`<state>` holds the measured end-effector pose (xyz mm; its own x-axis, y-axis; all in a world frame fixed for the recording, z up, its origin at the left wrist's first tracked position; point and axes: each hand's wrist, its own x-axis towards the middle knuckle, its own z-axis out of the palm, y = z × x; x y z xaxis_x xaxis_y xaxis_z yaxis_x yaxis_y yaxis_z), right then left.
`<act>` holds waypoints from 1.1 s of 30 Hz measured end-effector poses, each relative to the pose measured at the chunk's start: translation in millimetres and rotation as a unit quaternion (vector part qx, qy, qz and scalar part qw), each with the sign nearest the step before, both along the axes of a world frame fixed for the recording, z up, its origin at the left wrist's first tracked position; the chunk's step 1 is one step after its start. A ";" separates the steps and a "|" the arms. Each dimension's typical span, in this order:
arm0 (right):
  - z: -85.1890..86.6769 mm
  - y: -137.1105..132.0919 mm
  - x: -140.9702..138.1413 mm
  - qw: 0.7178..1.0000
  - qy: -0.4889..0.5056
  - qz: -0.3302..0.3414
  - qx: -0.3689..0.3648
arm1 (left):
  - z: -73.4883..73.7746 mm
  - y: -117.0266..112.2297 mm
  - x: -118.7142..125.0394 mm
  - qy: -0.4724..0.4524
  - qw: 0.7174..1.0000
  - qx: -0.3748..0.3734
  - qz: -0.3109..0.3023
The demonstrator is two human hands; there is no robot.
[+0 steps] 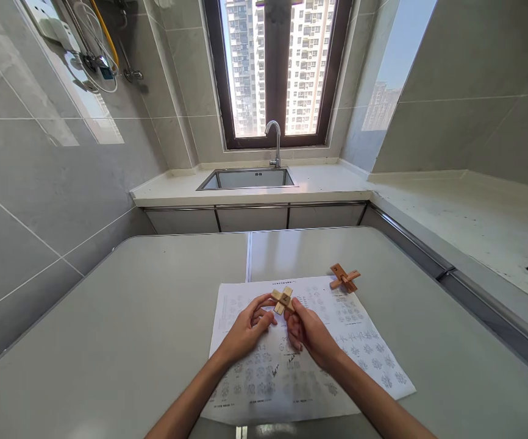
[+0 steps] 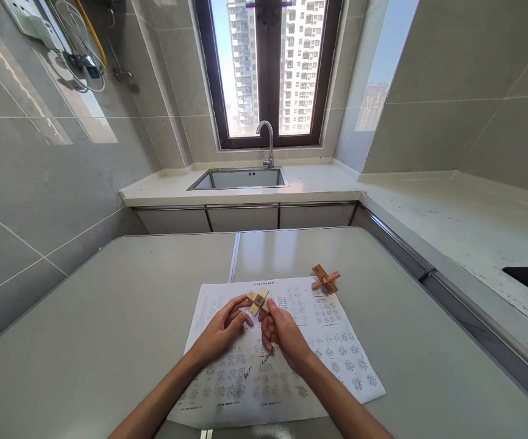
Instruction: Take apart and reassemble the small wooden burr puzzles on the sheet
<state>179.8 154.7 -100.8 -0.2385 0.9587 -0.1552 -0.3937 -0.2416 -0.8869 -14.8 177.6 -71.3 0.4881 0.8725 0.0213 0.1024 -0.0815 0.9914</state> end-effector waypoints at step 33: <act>4.6 1.0 4.9 0.942 -0.278 -0.047 0.180 | 6.4 -5.5 1.8 0.188 0.979 0.074 0.018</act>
<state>184.7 155.6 -96.1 -0.1272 0.9859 0.1086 0.1505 0.1274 -0.9804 -13.0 172.1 -64.9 0.4540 0.8906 -0.0263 0.4636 -0.2109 0.8606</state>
